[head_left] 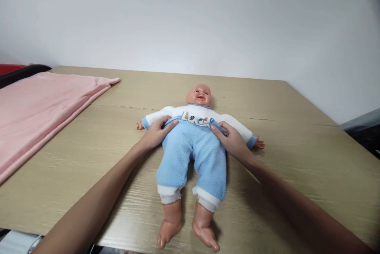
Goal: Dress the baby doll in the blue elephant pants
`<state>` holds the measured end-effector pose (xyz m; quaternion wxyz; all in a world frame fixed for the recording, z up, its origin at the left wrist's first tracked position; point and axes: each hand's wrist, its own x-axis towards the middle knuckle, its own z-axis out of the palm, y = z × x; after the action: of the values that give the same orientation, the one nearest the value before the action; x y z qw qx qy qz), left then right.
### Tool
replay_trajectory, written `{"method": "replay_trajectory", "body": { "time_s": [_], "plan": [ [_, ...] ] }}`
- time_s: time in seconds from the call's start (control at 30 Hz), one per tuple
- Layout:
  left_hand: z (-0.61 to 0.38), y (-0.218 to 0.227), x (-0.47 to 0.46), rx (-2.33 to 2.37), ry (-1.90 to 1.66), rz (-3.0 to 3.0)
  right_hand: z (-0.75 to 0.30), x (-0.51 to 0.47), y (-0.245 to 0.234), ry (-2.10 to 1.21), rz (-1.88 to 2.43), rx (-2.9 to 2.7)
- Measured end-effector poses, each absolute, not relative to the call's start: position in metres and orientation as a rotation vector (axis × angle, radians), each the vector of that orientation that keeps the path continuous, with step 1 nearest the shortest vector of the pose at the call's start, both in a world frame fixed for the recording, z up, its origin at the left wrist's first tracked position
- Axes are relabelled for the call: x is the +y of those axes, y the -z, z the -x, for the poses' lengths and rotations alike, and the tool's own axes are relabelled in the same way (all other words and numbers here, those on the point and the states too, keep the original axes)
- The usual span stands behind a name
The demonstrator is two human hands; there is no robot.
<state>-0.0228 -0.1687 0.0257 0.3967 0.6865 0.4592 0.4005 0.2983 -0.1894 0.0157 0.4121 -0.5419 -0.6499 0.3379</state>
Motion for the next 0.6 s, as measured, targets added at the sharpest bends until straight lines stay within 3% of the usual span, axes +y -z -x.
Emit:
{"method": "replay_trajectory", "body": {
  "time_s": [0.2,0.3,0.43,0.6],
  "plan": [
    [0.06,-0.022,-0.16,0.996,-0.82,-1.834,-0.326,-0.207,-0.014,-0.72,1.232,-1.845],
    [0.066,-0.025,-0.161,0.955,-0.782,-1.843,-0.329,-0.21,-0.01,-0.823,1.158,-1.846],
    [0.047,-0.024,-0.171,0.907,-0.919,-1.541,-0.313,-0.214,0.002,-1.236,1.114,-1.396],
    [0.011,-0.015,-0.189,0.816,-1.202,-0.889,-0.285,-0.216,0.013,-1.305,1.046,-0.995]
  ]
}}
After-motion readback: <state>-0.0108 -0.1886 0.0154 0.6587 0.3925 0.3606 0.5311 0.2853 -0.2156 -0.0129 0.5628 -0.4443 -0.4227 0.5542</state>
